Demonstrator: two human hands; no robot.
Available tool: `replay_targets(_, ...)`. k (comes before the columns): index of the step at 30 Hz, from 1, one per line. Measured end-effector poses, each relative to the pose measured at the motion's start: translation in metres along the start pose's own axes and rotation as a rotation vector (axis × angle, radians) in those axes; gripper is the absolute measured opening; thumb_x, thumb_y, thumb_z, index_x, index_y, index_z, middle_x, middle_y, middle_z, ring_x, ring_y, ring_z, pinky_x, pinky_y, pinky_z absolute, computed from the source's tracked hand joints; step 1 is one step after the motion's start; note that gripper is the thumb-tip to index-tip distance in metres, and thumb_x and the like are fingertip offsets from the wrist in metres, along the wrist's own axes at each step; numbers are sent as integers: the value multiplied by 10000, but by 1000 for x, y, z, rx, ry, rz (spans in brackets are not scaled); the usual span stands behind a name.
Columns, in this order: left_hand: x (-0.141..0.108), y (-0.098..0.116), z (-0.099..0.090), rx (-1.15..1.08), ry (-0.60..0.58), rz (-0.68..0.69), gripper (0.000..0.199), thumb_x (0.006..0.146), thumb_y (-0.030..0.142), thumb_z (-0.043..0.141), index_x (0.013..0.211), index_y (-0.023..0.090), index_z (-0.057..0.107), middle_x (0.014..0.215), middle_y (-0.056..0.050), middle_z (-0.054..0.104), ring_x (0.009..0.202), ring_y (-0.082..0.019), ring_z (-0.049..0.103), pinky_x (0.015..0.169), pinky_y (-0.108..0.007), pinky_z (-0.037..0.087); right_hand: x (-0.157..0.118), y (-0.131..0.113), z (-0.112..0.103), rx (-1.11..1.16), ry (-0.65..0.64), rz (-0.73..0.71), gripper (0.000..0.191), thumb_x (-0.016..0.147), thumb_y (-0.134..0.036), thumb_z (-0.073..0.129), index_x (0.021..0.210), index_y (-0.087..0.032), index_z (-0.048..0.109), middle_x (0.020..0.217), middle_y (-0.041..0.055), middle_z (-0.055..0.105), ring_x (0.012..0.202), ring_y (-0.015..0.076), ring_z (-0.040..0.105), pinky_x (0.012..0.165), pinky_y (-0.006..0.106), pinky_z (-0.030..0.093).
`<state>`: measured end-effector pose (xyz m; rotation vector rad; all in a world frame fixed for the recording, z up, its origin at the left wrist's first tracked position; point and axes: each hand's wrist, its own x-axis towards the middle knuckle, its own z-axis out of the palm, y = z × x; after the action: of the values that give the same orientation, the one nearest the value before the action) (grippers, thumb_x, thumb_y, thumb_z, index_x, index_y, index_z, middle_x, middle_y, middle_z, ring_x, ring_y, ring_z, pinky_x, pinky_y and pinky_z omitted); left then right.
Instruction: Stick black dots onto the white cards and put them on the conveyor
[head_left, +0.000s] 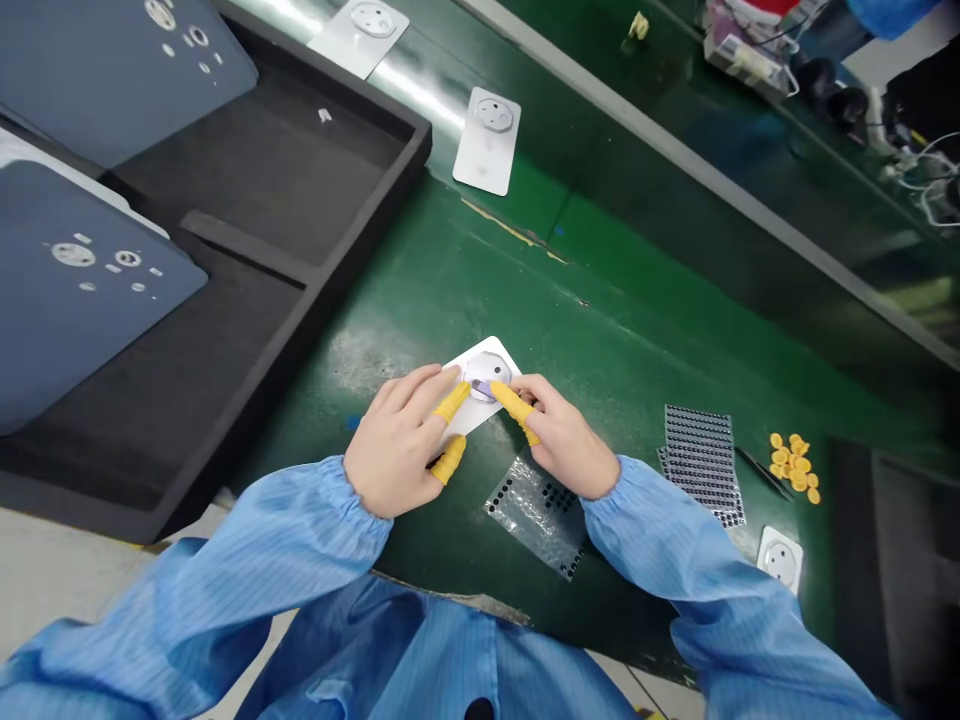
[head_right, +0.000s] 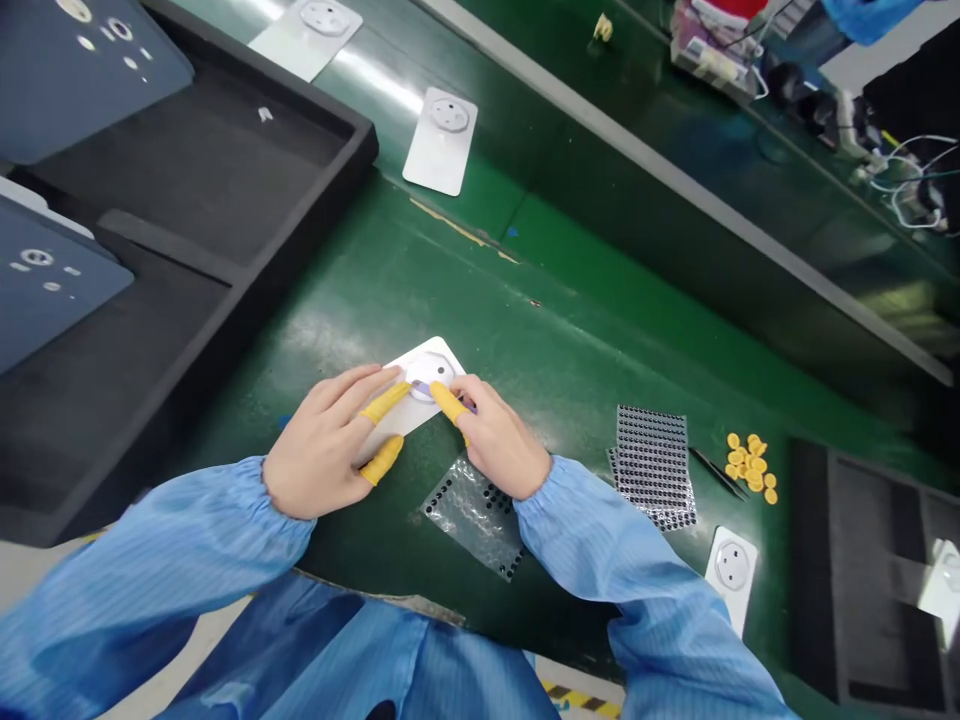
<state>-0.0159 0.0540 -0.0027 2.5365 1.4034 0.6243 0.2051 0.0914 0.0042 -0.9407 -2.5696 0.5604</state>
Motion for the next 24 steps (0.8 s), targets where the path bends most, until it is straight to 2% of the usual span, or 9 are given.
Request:
replay_targets(5, 2, 1, 0, -3, -20, -15, 166, 800, 208, 546, 711, 103, 637, 1290, -201, 577, 1184, -385, 512, 876, -499, 476, 2, -6, -2, -62, -55, 46, 497, 701, 90, 334, 1086, -138, 553, 1005, 101, 478, 861, 179, 483, 694, 320, 537)
replay_targets(8, 2, 0, -1, -4, -33, -26, 171, 803, 211, 536, 781, 95, 659, 1301, -196, 570, 1182, -380, 510, 875, -503, 469, 2, -10, -3, -69, -93, 97, 453, 713, 82, 338, 1050, -103, 576, 983, 114, 479, 841, 186, 482, 664, 322, 534)
replay_targets(10, 1, 1, -2, -2, -52, -24, 187, 801, 206, 532, 846, 97, 679, 1320, -191, 553, 1190, -382, 500, 880, -510, 460, 2, -12, -3, -72, -106, 128, 381, 741, 63, 344, 970, -112, 593, 995, 119, 478, 849, 192, 485, 655, 328, 534)
replay_targets(13, 2, 3, -4, 7, -97, -35, 192, 802, 206, 529, 822, 116, 697, 1342, -187, 528, 1211, -389, 479, 897, -514, 443, 3, -16, -4, -90, -133, 181, 307, 806, 21, 337, 902, -136, 583, 1013, 120, 486, 882, 201, 495, 663, 343, 543)
replay_targets(17, 4, 5, -5, 23, -118, -58, 176, 777, 205, 544, 722, 124, 690, 1325, -188, 527, 1211, -398, 470, 898, -517, 435, 4, -20, -1, -106, -180, 268, 311, 862, -21, 320, 1006, -149, 564, 1018, 119, 518, 874, 202, 513, 664, 353, 550)
replay_targets(19, 3, 4, -4, 29, -119, -50, 174, 775, 212, 547, 725, 126, 690, 1319, -189, 522, 1200, -406, 472, 889, -528, 438, 3, -19, 1, -96, -158, 271, 338, 864, -23, 329, 1075, -162, 553, 1019, 111, 528, 872, 197, 521, 681, 350, 552)
replay_targets(21, 2, 2, -2, 15, -108, -32, 195, 776, 216, 550, 853, 120, 701, 1354, -202, 473, 1200, -418, 460, 888, -545, 441, 1, -14, 1, -68, -98, 206, 379, 855, -15, 338, 1131, -177, 542, 1023, 102, 527, 888, 192, 531, 703, 345, 552)
replay_targets(24, 3, -4, -1, -41, -95, -31, 397, 766, 200, 564, 1141, 77, 613, 1448, -249, 320, 1232, -426, 419, 944, -556, 426, -2, -3, -6, 56, 47, 62, 427, 838, -1, 358, 1177, -190, 537, 1068, 101, 532, 955, 186, 555, 741, 330, 547)
